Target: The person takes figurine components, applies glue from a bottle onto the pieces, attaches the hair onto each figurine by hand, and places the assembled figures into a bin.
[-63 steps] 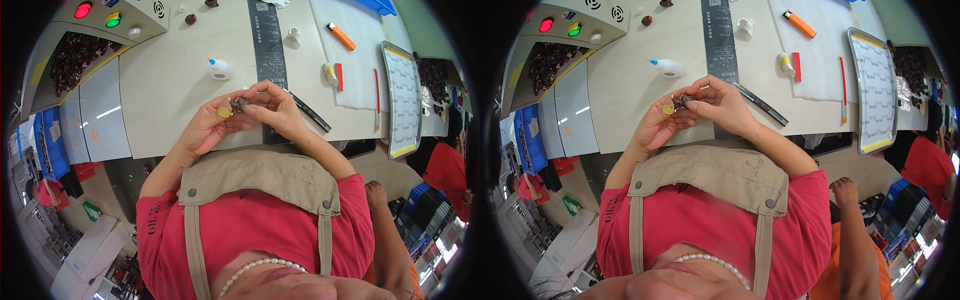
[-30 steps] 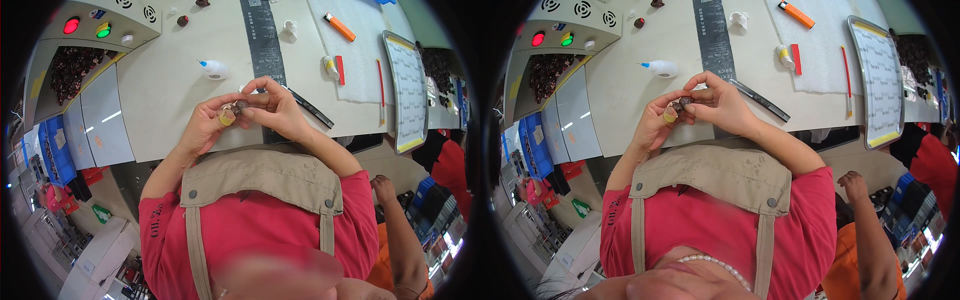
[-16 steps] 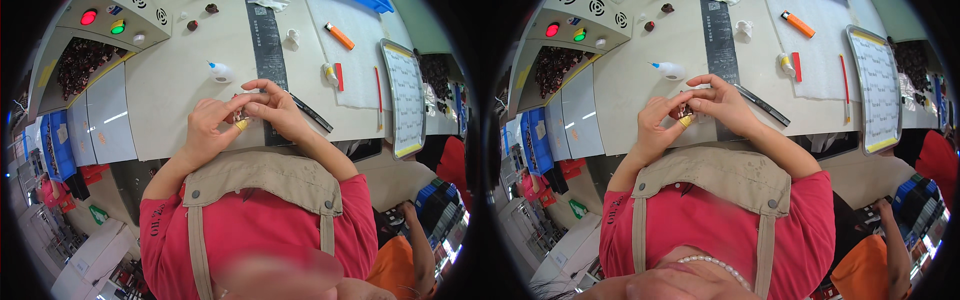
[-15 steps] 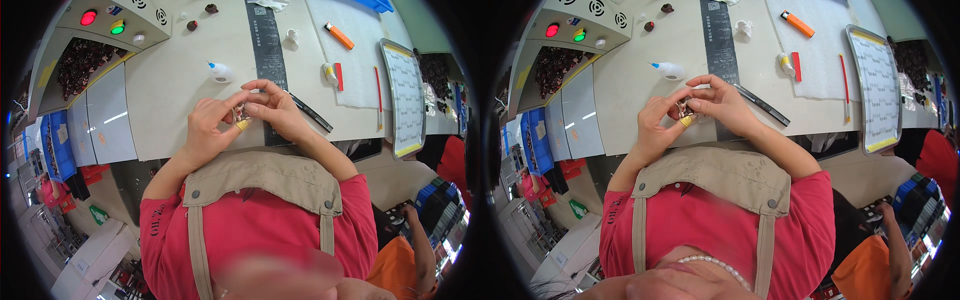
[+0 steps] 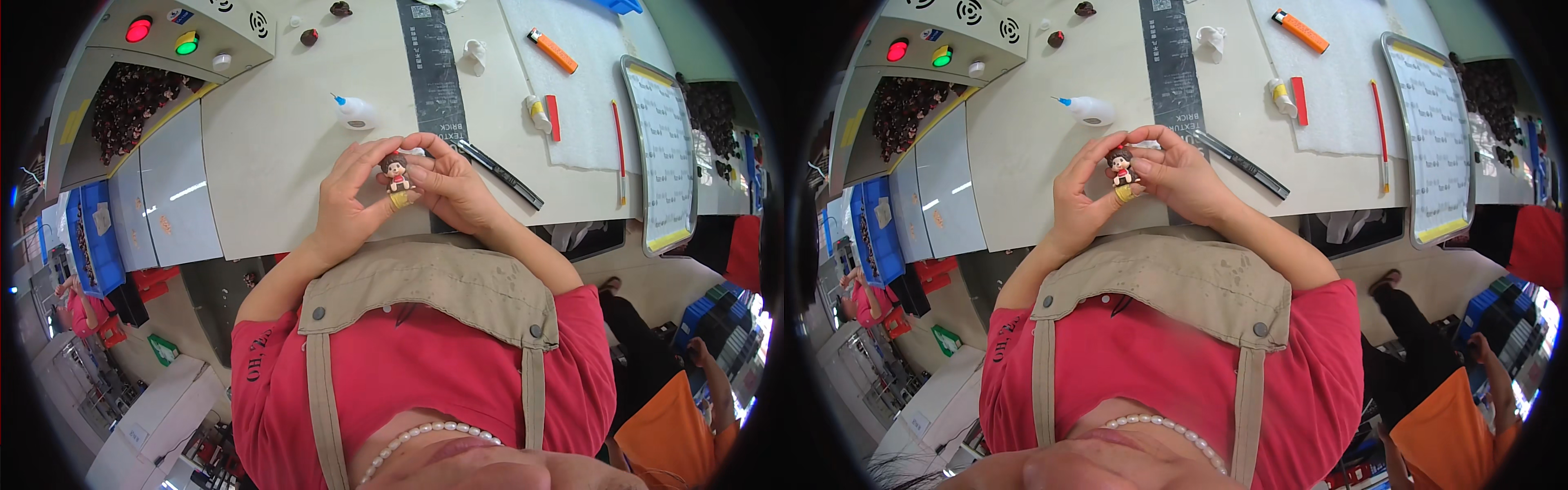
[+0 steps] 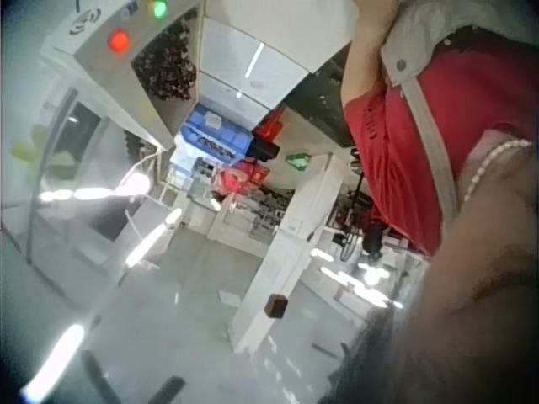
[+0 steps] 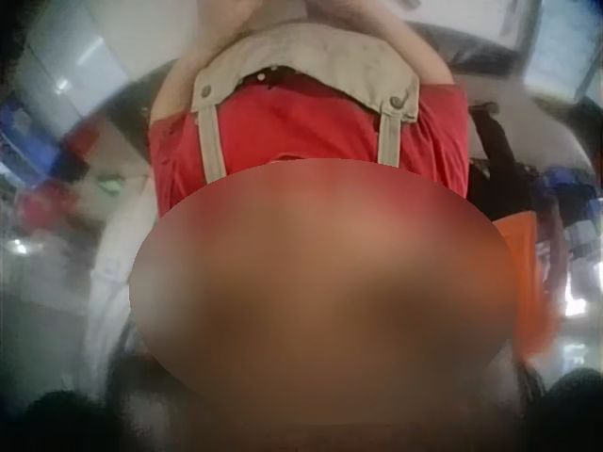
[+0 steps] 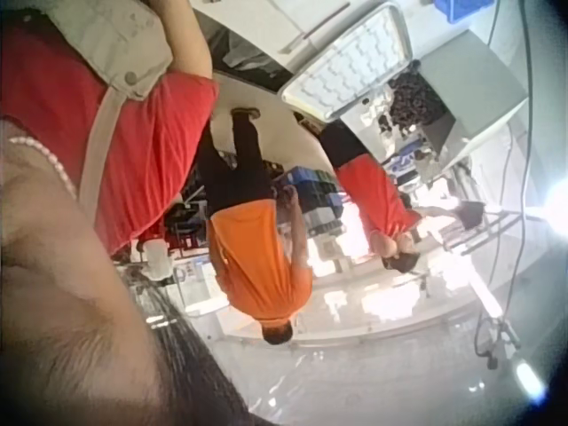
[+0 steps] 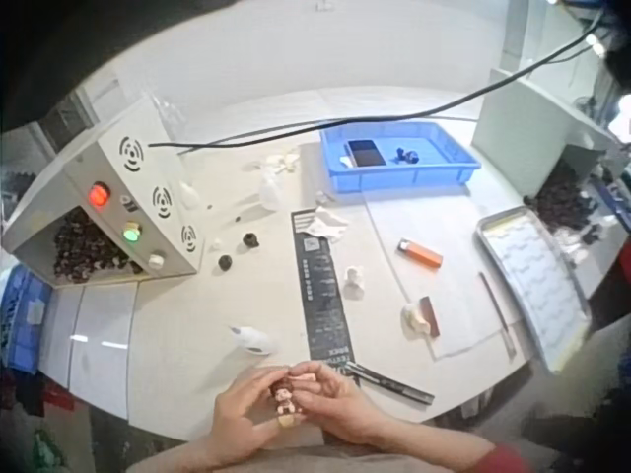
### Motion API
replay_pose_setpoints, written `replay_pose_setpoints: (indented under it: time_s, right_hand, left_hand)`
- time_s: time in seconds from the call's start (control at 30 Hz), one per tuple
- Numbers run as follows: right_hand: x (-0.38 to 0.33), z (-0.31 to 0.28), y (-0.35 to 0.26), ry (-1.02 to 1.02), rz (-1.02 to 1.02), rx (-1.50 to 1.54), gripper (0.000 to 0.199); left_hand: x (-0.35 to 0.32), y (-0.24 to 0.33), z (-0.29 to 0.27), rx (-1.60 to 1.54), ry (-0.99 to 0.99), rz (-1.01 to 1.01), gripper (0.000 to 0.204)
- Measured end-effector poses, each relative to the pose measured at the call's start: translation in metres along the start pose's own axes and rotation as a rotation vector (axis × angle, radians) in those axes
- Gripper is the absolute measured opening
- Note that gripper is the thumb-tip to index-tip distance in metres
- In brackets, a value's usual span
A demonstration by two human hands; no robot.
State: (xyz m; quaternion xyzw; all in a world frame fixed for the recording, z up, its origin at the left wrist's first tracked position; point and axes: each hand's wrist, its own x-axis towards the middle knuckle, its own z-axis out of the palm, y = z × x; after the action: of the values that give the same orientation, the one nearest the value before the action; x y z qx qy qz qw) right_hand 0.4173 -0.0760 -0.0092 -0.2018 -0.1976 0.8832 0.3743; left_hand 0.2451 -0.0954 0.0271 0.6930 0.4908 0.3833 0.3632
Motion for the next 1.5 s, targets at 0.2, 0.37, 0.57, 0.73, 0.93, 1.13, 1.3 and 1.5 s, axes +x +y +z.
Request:
replay_pose_setpoints:
  time_s: [0.2,0.37,0.57,0.73,0.93,1.13,1.3,1.5]
  right_hand:
    - [0.0,0.002,0.0,0.013,0.011,-0.046,0.033]
    - [0.0,0.005,0.001,0.033,0.005,-0.079,0.03]
    - [0.0,0.004,0.002,0.029,0.029,-0.074,0.027]
    - [-0.001,0.004,0.0,-0.009,0.033,-0.052,0.024]
    - [-0.003,0.006,-0.003,0.101,-0.045,-0.223,0.022]
    - [-0.007,0.006,-0.004,0.106,-0.09,-0.32,0.021]
    - [-0.007,0.002,-0.001,0.101,-0.1,-0.311,0.02]
    - [-0.008,0.006,-0.001,0.042,-0.06,-0.413,0.022]
  left_hand:
    - [0.001,-0.003,0.001,0.063,0.007,0.092,0.049]
    - [-0.002,-0.002,0.0,0.019,0.018,0.071,0.048]
    - [-0.006,-0.005,-0.003,0.184,0.002,0.056,0.05]
    - [-0.007,-0.008,-0.004,0.123,-0.009,0.017,0.049]
    - [-0.008,-0.006,-0.007,0.056,0.033,0.019,0.046]
    - [-0.008,-0.005,-0.007,0.145,0.066,0.079,0.044]
    - [-0.008,-0.006,-0.008,0.108,0.053,0.059,0.043]
    - [-0.006,0.001,-0.019,0.15,0.162,0.125,0.042]
